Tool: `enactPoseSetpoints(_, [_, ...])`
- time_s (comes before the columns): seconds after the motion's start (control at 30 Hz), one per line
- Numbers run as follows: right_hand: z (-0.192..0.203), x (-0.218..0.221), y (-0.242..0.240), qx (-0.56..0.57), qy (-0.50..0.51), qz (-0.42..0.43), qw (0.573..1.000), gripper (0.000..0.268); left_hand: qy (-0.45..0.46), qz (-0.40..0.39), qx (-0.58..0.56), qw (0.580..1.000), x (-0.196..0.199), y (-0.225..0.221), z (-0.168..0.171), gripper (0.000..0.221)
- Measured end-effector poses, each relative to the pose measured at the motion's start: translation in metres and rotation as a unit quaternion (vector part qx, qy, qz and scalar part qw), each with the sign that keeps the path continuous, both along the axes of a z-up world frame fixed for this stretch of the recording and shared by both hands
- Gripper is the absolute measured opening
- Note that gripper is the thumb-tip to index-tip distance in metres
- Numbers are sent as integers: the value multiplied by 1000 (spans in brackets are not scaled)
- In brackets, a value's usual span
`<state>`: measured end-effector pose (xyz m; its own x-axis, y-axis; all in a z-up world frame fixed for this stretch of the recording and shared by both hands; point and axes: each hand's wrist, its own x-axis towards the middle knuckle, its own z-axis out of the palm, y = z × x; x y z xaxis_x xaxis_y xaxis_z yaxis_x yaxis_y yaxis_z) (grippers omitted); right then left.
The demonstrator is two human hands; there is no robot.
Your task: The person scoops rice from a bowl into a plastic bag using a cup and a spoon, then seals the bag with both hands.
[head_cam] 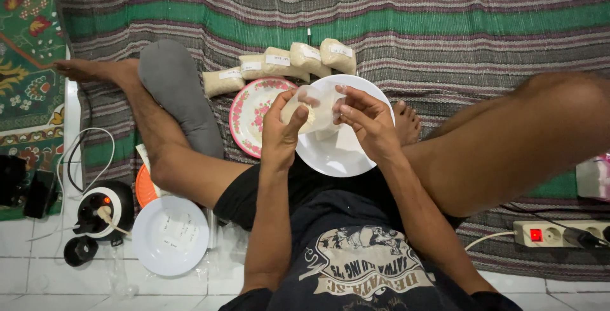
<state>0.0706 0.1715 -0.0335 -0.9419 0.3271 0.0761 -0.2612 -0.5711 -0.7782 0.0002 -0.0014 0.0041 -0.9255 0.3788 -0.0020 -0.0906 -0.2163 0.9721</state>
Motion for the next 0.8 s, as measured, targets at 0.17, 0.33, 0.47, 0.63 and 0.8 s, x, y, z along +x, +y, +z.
enactPoseSetpoints(0.17, [-5,-2,2,69,5,-29,997,43,26,18,-18,999,-11,-3,-1,69])
enactPoseSetpoints(0.33, [4,0,0,136,13,-50,989,43,32,35,-50,998,-13,-3,12,70])
enactPoseSetpoints(0.47, [-3,0,2,156,0,-63,986,46,5,38,-75,996,-4,4,23,60])
enactPoseSetpoints(0.63, [-5,2,-2,153,6,-59,987,47,18,40,-98,994,-4,3,20,54])
enactPoseSetpoints(0.8, [2,0,-3,140,14,-52,989,47,48,39,-126,990,-21,2,-1,48])
